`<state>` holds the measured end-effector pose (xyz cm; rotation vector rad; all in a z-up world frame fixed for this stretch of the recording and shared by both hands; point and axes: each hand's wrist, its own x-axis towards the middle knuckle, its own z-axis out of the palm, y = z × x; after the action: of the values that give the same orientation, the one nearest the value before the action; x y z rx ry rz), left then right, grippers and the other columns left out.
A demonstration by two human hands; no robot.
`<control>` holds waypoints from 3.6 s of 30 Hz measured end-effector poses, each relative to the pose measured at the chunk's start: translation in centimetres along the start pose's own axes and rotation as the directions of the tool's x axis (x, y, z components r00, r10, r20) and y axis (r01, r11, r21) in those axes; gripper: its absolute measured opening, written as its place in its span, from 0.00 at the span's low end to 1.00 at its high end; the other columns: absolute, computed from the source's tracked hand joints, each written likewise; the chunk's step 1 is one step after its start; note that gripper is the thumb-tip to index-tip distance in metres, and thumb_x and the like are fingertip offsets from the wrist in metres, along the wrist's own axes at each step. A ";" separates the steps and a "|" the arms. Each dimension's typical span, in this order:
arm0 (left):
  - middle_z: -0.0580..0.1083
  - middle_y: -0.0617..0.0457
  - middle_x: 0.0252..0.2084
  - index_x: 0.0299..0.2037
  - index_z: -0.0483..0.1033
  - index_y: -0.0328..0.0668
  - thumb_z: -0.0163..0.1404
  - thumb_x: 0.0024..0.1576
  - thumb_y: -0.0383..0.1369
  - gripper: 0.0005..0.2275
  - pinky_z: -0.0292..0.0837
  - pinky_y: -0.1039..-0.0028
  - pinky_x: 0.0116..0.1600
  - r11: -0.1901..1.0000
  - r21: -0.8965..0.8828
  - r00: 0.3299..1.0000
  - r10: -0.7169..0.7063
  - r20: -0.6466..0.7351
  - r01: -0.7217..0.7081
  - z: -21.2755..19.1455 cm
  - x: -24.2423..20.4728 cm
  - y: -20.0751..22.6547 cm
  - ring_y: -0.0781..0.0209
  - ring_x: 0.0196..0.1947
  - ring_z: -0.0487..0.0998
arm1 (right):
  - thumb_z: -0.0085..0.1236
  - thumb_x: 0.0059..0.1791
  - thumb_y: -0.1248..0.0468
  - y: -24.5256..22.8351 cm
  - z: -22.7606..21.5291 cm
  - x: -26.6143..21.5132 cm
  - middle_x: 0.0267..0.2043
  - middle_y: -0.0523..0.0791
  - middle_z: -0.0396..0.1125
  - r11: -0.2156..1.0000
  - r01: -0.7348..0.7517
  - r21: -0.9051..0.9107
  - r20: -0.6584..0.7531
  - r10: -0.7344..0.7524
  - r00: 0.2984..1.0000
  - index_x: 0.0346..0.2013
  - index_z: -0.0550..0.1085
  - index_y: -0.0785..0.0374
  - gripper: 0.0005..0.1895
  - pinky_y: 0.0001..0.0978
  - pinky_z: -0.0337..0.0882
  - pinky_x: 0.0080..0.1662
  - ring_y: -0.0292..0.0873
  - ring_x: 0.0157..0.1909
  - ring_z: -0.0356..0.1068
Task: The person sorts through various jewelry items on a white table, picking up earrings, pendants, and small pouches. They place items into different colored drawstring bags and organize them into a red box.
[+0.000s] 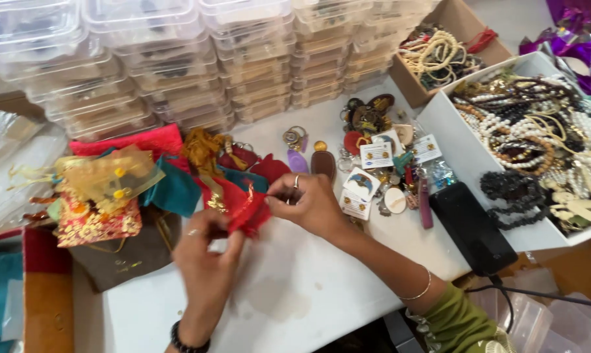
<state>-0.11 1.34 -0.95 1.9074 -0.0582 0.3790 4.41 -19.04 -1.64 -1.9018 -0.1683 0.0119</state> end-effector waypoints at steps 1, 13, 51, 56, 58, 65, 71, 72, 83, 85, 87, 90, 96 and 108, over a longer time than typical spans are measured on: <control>0.78 0.51 0.36 0.40 0.75 0.39 0.59 0.51 0.25 0.09 0.79 0.72 0.38 1.000 -0.004 1.000 0.004 0.005 -0.004 -0.4 -0.2 0.2 0.62 0.34 0.81 | 0.68 0.47 0.64 -0.4 -0.2 0.0 0.30 0.44 0.77 1.000 0.000 -0.003 -0.007 0.000 1.000 0.36 0.81 0.68 0.09 0.26 0.72 0.35 0.30 0.31 0.70; 0.78 0.47 0.48 0.50 0.78 0.38 0.56 0.51 0.32 0.16 0.69 0.61 0.53 0.518 0.619 0.800 0.475 0.365 -0.590 1.5 -0.2 -0.6 0.50 0.48 0.76 | 0.56 0.43 0.72 2.4 -7.9 3.0 0.52 0.48 0.74 0.764 0.381 -0.521 0.150 -0.358 0.922 0.48 0.79 0.61 0.19 0.41 0.71 0.57 0.51 0.54 0.72; 0.81 0.50 0.34 0.41 0.83 0.36 0.57 0.56 0.30 0.07 0.75 0.77 0.35 0.997 0.042 0.989 -0.071 0.128 0.066 1.7 1.1 -1.6 0.68 0.28 0.80 | 0.68 0.45 0.65 -2.9 -3.6 -0.5 0.43 0.45 0.75 0.689 0.610 -0.392 0.202 -0.582 0.788 0.42 0.83 0.58 0.10 0.33 0.77 0.46 0.44 0.44 0.76; 0.80 0.52 0.29 0.42 0.83 0.36 0.57 0.59 0.30 0.07 0.71 0.78 0.32 0.941 -0.091 0.935 -0.306 0.180 0.326 1.4 1.2 -2.0 0.72 0.26 0.74 | 0.65 0.45 0.67 -1.8 -2.2 -0.6 0.43 0.44 0.74 0.470 0.684 -0.558 0.260 -0.683 0.682 0.40 0.81 0.57 0.09 0.36 0.76 0.49 0.46 0.47 0.75; 0.80 0.52 0.29 0.42 0.84 0.36 0.57 0.59 0.30 0.07 0.70 0.79 0.31 0.931 -0.113 0.928 -0.322 0.187 0.346 1.4 1.2 -2.1 0.73 0.25 0.73 | 0.64 0.44 0.69 -1.2 -1.6 -0.8 0.43 0.44 0.74 0.465 0.655 -0.595 0.230 -0.683 0.694 0.40 0.81 0.57 0.10 0.35 0.76 0.48 0.45 0.47 0.75; 0.81 0.50 0.38 0.41 0.83 0.35 0.57 0.57 0.28 0.06 0.76 0.78 0.34 0.999 0.001 0.994 -0.032 0.107 0.032 1.1 1.0 -0.6 0.67 0.29 0.81 | 0.61 0.44 0.68 1.7 1.5 -2.0 0.46 0.46 0.75 0.309 0.748 -0.588 0.398 -0.694 0.600 0.38 0.79 0.62 0.08 0.37 0.77 0.49 0.46 0.49 0.76; 0.81 0.49 0.39 0.42 0.83 0.35 0.57 0.57 0.27 0.06 0.78 0.77 0.36 0.999 0.028 0.995 0.021 0.100 -0.024 1.0 1.0 -0.2 0.66 0.31 0.82 | 0.62 0.45 0.69 3.0 -0.3 -0.2 0.49 0.45 0.76 0.673 0.623 -0.398 0.249 -0.575 0.780 0.41 0.80 0.60 0.10 0.35 0.78 0.50 0.45 0.47 0.78; 0.81 0.49 0.39 0.42 0.83 0.35 0.57 0.57 0.28 0.06 0.77 0.77 0.36 0.999 0.049 0.996 -0.008 0.093 0.004 1.0 1.0 -0.2 0.66 0.31 0.82 | 0.64 0.46 0.67 2.4 -1.4 0.2 0.48 0.44 0.76 0.771 0.541 -0.336 0.111 -0.538 0.836 0.39 0.79 0.60 0.08 0.34 0.79 0.49 0.44 0.46 0.79; 0.79 0.47 0.39 0.43 0.83 0.39 0.60 0.56 0.28 0.07 0.76 0.73 0.41 0.981 0.162 0.986 0.085 0.145 -0.109 2.3 -0.3 -1.5 0.61 0.33 0.80 | 0.63 0.41 0.69 4.7 -10.0 2.3 0.51 0.47 0.70 0.502 0.040 -0.864 -0.059 -0.178 0.982 0.52 0.77 0.58 0.24 0.47 0.64 0.59 0.53 0.58 0.67; 0.79 0.47 0.39 0.44 0.83 0.39 0.61 0.57 0.28 0.07 0.75 0.73 0.41 0.980 0.180 0.991 0.071 0.112 -0.090 2.4 -0.2 -2.5 0.62 0.32 0.80 | 0.65 0.42 0.66 4.6 -10.3 2.3 0.50 0.46 0.70 0.548 0.002 -0.836 -0.081 -0.128 0.988 0.51 0.77 0.57 0.22 0.47 0.64 0.58 0.52 0.57 0.67; 0.79 0.48 0.37 0.45 0.83 0.39 0.61 0.59 0.28 0.07 0.75 0.75 0.42 0.979 0.167 0.989 0.101 0.104 -0.117 2.2 -0.2 -3.7 0.64 0.32 0.80 | 0.63 0.45 0.70 7.0 -11.1 2.4 0.52 0.45 0.70 0.643 0.150 -0.751 0.030 -0.193 0.981 0.49 0.79 0.56 0.17 0.43 0.66 0.58 0.52 0.55 0.65; 0.79 0.49 0.36 0.46 0.84 0.39 0.62 0.58 0.28 0.08 0.73 0.75 0.40 0.978 0.194 0.993 0.062 0.097 -0.080 2.4 -0.1 -4.0 0.64 0.30 0.79 | 0.55 0.38 0.79 8.2 -12.5 2.1 0.53 0.46 0.71 0.634 0.287 -0.718 0.073 -0.340 0.937 0.50 0.79 0.59 0.27 0.42 0.66 0.60 0.53 0.58 0.65; 0.79 0.50 0.36 0.43 0.82 0.38 0.60 0.57 0.28 0.07 0.74 0.77 0.38 0.996 0.089 0.995 -0.009 0.095 0.000 2.2 0.0 -2.4 0.67 0.31 0.79 | 0.65 0.39 0.71 4.9 -13.4 2.3 0.44 0.43 0.73 0.675 0.156 -0.722 0.037 -0.187 0.982 0.39 0.80 0.54 0.15 0.41 0.66 0.58 0.51 0.53 0.66; 0.80 0.50 0.36 0.41 0.83 0.37 0.59 0.56 0.29 0.06 0.74 0.77 0.34 0.995 0.047 0.988 -0.095 0.125 0.090 1.3 0.7 -0.4 0.68 0.27 0.78 | 0.70 0.42 0.68 3.0 -11.3 2.3 0.44 0.44 0.74 0.929 -0.159 0.333 -0.020 0.176 0.984 0.50 0.75 0.67 0.23 0.29 0.75 0.49 0.35 0.46 0.74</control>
<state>0.99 0.40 -1.52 1.9659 -0.0466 0.1966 8.00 -30.33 -0.56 -1.5735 0.0315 0.1025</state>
